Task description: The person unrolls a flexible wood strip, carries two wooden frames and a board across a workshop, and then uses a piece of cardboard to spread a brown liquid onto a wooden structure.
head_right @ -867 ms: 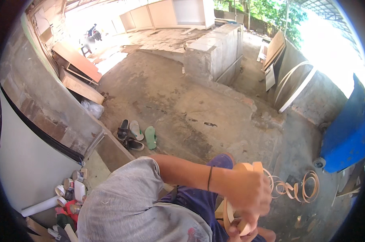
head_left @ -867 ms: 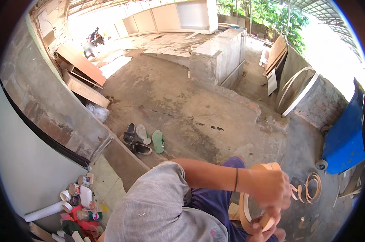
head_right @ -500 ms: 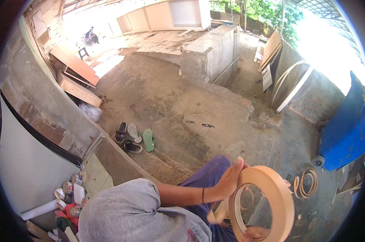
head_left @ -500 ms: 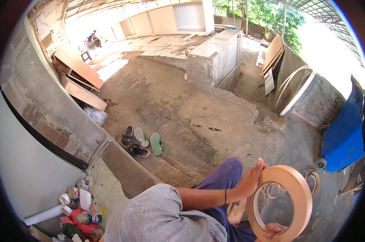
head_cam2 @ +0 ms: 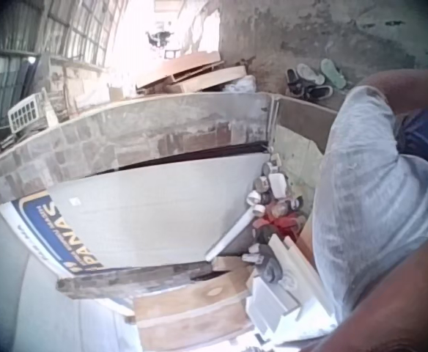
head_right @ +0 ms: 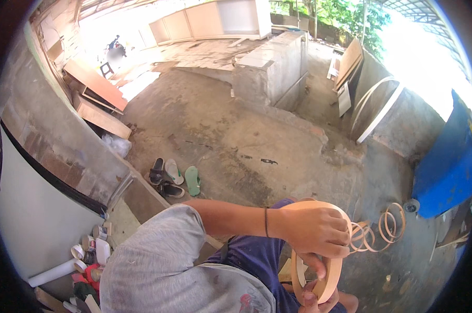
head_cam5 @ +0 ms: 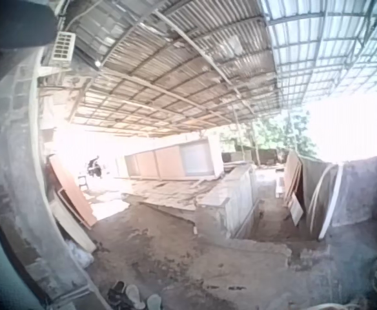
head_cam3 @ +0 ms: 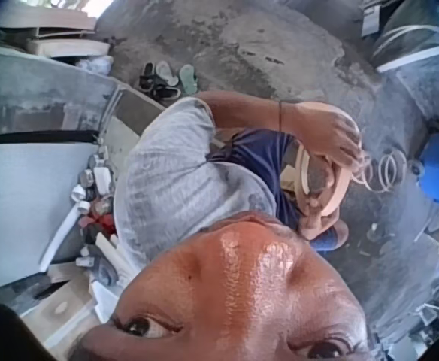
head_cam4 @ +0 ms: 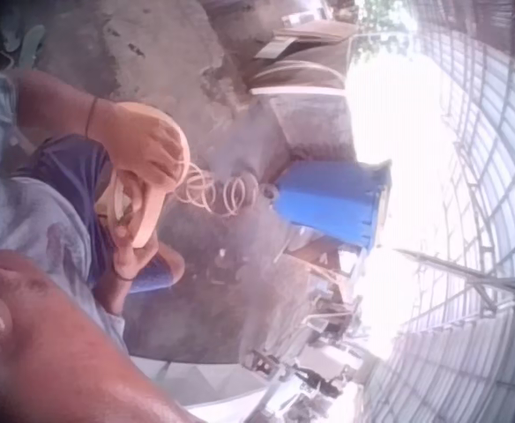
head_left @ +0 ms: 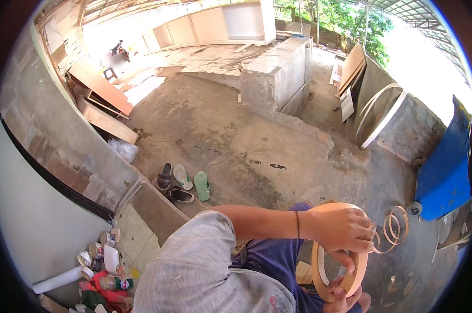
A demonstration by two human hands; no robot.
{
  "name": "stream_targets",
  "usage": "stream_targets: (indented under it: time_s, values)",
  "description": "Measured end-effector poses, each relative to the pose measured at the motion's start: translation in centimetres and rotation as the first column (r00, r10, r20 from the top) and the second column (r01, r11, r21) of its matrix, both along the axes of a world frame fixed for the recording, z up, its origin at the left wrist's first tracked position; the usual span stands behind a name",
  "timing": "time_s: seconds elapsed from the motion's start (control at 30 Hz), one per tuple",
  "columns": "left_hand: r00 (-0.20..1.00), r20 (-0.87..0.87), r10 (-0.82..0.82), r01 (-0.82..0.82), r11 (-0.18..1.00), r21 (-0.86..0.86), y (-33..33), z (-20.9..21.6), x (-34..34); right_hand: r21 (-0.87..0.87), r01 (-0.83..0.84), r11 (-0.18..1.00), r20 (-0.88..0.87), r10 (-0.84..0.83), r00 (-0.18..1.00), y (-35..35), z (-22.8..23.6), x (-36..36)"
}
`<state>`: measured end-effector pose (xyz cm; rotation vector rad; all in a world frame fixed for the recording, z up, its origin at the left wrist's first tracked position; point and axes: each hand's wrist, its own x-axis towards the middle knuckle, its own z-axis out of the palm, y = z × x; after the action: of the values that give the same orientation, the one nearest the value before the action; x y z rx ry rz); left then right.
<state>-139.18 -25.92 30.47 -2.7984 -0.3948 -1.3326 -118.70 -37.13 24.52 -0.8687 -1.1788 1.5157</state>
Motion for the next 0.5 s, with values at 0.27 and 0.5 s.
stream_targets:
  time_s: [0.27,0.5]
  values:
    - [0.879,-0.345,0.329,-0.405,0.897,-0.176,6.2,-9.1,-10.3,0.016,0.263,0.965,-0.145,-0.258,0.955,-0.5,-1.5,3.5]
    - [0.503,-0.44,0.744,-0.762,0.142,-0.631,7.2,-15.5,-20.2,0.036,0.565,0.824,0.17,-0.562,0.81,-0.2,-0.7,4.3]
